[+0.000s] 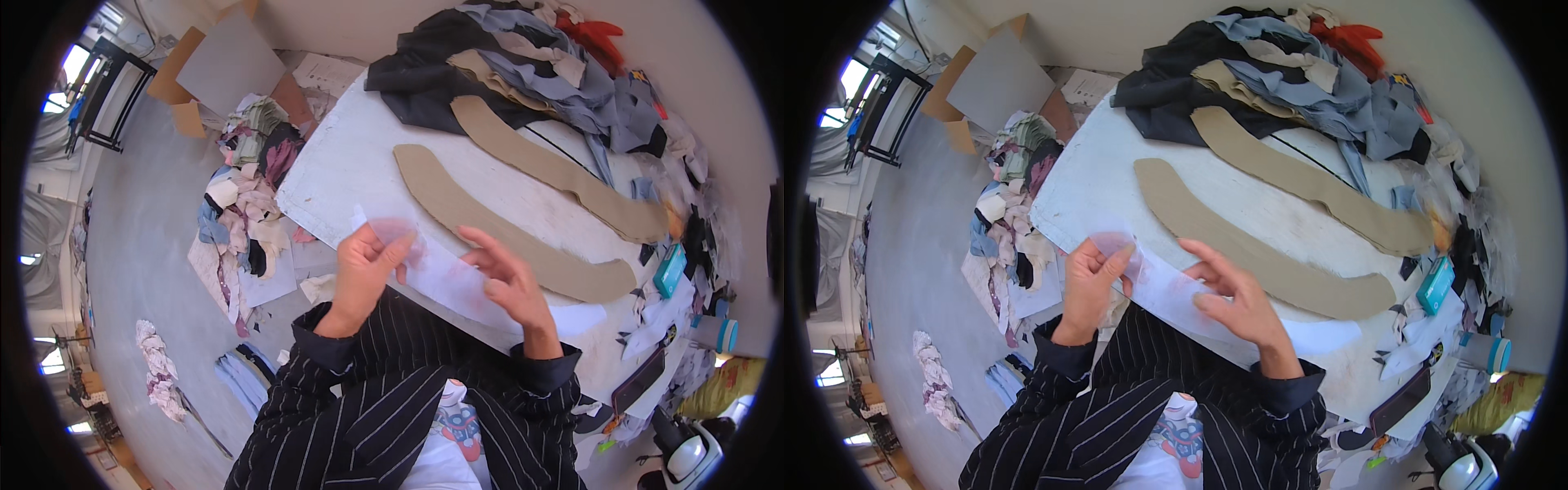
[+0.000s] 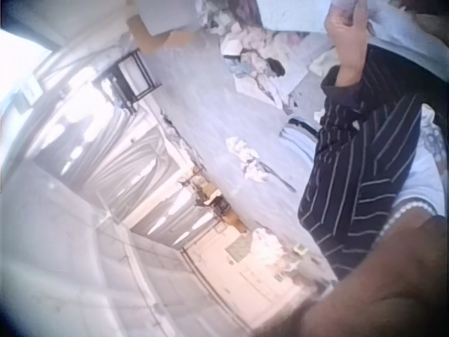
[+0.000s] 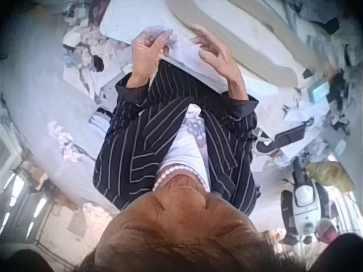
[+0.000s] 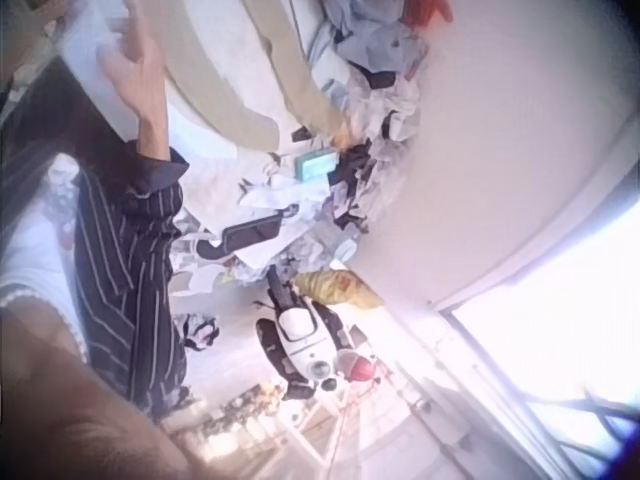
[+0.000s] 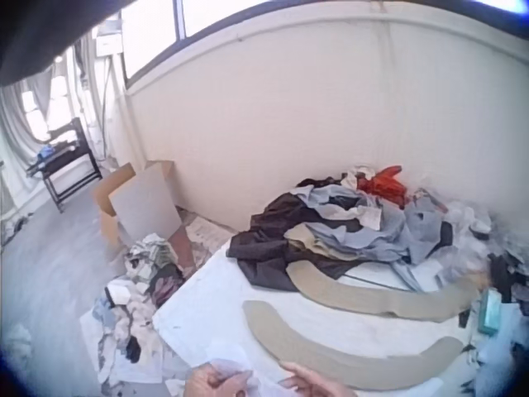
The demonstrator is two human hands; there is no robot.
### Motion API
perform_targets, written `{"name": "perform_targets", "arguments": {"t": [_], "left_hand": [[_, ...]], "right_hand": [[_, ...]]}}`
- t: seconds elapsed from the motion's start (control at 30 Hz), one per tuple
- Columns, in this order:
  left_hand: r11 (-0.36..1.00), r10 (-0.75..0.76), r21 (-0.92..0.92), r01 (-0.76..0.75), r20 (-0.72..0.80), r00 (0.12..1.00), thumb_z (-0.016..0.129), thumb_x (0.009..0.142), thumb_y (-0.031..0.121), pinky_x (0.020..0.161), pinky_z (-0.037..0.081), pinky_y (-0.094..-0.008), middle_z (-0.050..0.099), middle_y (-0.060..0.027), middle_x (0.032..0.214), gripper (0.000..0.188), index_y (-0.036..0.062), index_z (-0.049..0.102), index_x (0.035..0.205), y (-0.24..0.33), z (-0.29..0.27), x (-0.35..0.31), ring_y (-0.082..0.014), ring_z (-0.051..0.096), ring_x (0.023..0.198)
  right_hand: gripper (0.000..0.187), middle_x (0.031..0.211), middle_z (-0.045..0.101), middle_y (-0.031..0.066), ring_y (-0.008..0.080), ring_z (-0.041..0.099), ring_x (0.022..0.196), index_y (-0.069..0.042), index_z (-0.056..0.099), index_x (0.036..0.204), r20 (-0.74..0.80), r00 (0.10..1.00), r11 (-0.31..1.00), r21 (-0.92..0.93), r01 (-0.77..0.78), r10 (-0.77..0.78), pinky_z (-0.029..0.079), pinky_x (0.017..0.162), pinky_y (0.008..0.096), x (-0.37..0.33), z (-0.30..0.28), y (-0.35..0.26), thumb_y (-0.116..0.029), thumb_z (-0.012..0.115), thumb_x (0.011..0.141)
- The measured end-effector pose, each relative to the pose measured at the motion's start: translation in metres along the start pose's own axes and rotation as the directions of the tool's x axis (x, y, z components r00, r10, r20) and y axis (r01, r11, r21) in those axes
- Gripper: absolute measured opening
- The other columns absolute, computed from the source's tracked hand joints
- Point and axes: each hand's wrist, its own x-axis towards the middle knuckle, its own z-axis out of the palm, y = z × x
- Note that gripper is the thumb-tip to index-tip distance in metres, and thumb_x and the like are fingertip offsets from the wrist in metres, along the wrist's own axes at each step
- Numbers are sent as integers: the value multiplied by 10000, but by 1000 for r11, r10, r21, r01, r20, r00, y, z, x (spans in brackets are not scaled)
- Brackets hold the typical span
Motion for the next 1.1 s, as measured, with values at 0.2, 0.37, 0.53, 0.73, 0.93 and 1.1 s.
{"name": "perform_targets", "arguments": {"t": [0.2,0.37,0.53,0.73,0.93,1.1], "left_hand": [[997,-66,-30,65,-41,997,583,992,161,536,474,-237,731,-152,946,294,-26,614,1216,-18,-9,15,-166,688,743],[996,-80,-31,80,-2,997,626,966,163,524,481,-242,726,-121,897,230,-9,641,1118,-26,-9,20,-152,683,725],[993,-114,16,113,44,993,655,943,149,507,471,-233,711,-80,842,170,7,647,1035,-18,-3,33,-125,662,690],[983,-94,158,97,-29,995,692,918,155,488,433,-215,665,-24,747,181,-4,648,993,-19,-15,82,-72,585,581],[897,75,441,-3,-145,987,706,907,160,488,406,-200,650,-5,698,171,-3,660,935,-35,-29,121,-44,559,557],[742,188,670,-9,-196,962,732,878,167,493,417,-211,657,-8,672,184,-7,671,882,-37,-29,136,-54,584,569]], "right_hand": [[613,863,624,4,71,555,727,-60,495,1408,-156,959,953,-158,-259,235,445,650,209,-68,-44,-34,-81,697,830],[642,799,639,16,79,585,695,-20,526,1361,-337,902,853,-350,-386,270,465,653,209,-132,-69,-55,-30,758,763],[678,785,639,28,82,617,707,22,518,1350,-446,871,931,-186,-314,205,477,652,202,-165,-77,-85,-10,775,724],[632,751,594,-2,57,546,675,-27,567,1318,-531,824,805,-392,-445,197,429,615,191,-126,-88,-64,43,725,710],[571,704,552,-27,61,493,665,-33,598,1277,-532,834,782,-454,-427,147,400,625,218,-97,-103,-42,10,721,720],[534,669,546,-9,80,492,641,-47,617,1242,-535,831,720,-514,-466,156,408,625,239,-85,-105,-36,-12,725,720]]}}
